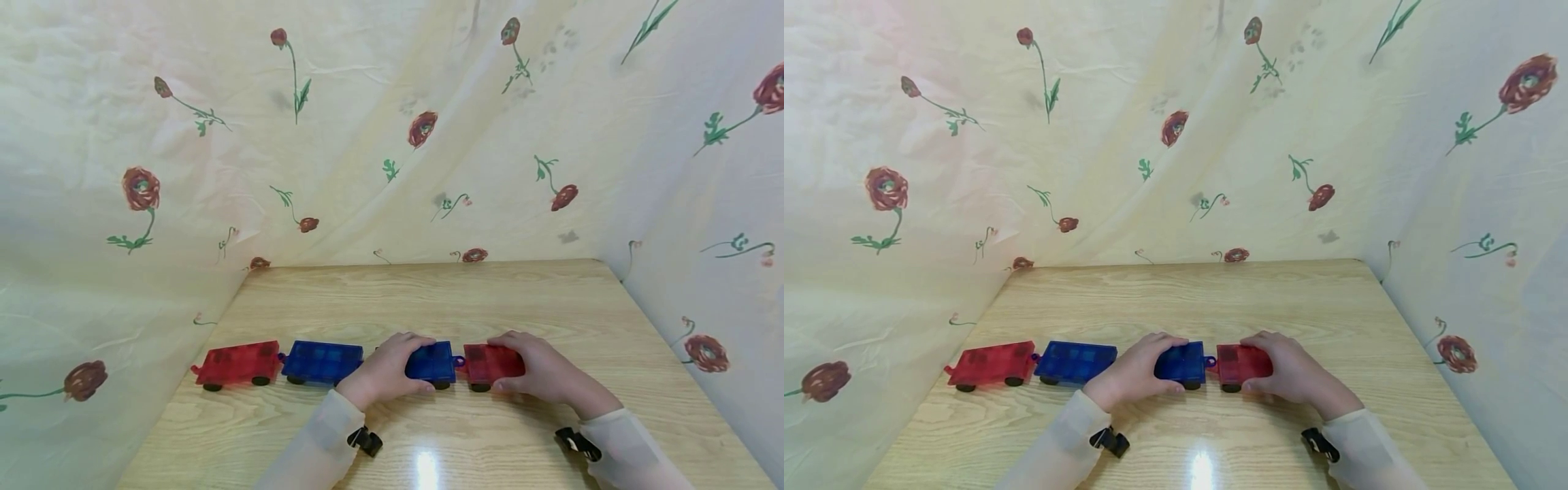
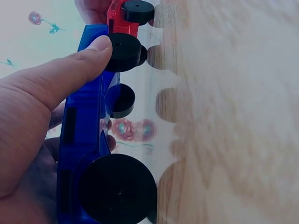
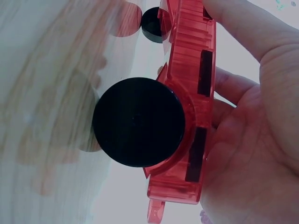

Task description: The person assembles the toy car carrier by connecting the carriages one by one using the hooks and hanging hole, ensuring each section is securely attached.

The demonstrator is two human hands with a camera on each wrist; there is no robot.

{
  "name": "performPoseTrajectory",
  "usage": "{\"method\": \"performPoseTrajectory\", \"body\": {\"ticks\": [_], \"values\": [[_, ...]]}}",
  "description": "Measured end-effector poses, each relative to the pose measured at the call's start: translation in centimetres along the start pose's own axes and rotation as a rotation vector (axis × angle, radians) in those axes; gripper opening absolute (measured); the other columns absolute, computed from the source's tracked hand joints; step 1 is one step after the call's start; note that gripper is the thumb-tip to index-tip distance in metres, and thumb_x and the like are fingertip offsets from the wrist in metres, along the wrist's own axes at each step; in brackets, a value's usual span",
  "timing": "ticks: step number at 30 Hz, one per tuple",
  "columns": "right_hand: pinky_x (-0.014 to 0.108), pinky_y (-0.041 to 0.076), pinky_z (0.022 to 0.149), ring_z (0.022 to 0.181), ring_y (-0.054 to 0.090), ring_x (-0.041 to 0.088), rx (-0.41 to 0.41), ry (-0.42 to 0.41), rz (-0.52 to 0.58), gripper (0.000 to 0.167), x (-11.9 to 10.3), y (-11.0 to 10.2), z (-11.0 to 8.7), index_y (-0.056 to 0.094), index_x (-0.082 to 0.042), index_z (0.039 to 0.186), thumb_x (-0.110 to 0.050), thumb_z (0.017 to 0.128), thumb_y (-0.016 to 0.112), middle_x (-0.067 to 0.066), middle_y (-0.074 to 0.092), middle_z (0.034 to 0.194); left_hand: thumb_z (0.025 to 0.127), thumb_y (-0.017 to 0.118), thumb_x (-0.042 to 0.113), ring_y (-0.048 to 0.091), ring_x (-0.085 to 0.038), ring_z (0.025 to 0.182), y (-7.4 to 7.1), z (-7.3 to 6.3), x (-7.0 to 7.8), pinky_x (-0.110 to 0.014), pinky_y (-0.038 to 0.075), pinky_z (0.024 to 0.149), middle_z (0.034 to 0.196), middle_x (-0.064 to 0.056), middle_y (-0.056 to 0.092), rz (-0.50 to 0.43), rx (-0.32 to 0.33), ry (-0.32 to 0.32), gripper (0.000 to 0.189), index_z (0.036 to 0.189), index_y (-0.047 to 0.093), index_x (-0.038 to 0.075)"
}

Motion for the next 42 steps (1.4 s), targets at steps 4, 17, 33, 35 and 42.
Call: {"method": "performPoseTrajectory", "body": {"ticks": [4,17,33,35,42], "values": [[0.048,0.056,0.084,0.110,0.059,0.027,-0.001,-0.006,0.003,0.082,0.03,-0.06,-0.03,0.062,-0.010,0.143,-0.048,0.077,0.093,0.011,0.063,0.135,0.089,0.082,0.051,0.044,-0.021,0.145,-0.03,-0.01,0.03,-0.048,0.044,0.114,0.157,0.009,0.047,0.005,-0.001,-0.011,0.082,0.159,0.046,0.031],[0.044,0.056,0.083,0.108,0.059,0.025,-0.013,0.000,0.030,0.082,0.10,-0.15,-0.06,0.062,-0.010,0.143,-0.048,0.077,0.093,0.008,0.064,0.133,0.089,0.082,0.049,0.042,-0.023,0.147,-0.21,-0.17,0.37,-0.050,0.042,0.115,0.159,0.008,0.046,0.004,-0.009,-0.017,0.081,0.159,0.046,0.029],[0.046,0.055,0.087,0.109,0.060,0.024,-0.014,0.006,0.047,0.080,0.41,-0.45,-0.05,0.061,-0.010,0.144,-0.045,0.078,0.093,0.008,0.063,0.134,0.088,0.083,0.049,0.042,-0.023,0.147,-0.16,-0.08,0.28,-0.050,0.044,0.114,0.158,0.008,0.046,-0.009,-0.018,-0.012,0.083,0.159,0.046,0.029],[0.046,0.055,0.087,0.109,0.060,0.024,-0.013,0.001,0.042,0.080,0.47,-0.45,-0.04,0.062,-0.010,0.144,-0.045,0.079,0.093,0.008,0.063,0.133,0.088,0.083,0.049,0.042,-0.023,0.146,-0.21,-0.13,0.34,-0.050,0.044,0.114,0.157,0.008,0.046,-0.014,-0.014,-0.016,0.083,0.159,0.046,0.028],[0.047,0.055,0.088,0.112,0.059,0.026,-0.010,-0.008,0.032,0.081,0.60,-0.38,-0.05,0.062,-0.011,0.144,-0.047,0.079,0.092,0.010,0.062,0.136,0.088,0.084,0.049,0.045,-0.020,0.144,-0.09,0.02,0.28,-0.046,0.044,0.114,0.154,0.008,0.050,0.026,-0.007,-0.008,0.082,0.158,0.048,0.027]]}}
Point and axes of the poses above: each hand's wrist, its own z-axis towards the middle knuckle, its own y-axis out of the palm, x = y × z, the point moved 1 cm from there along z, towards the middle knuckle
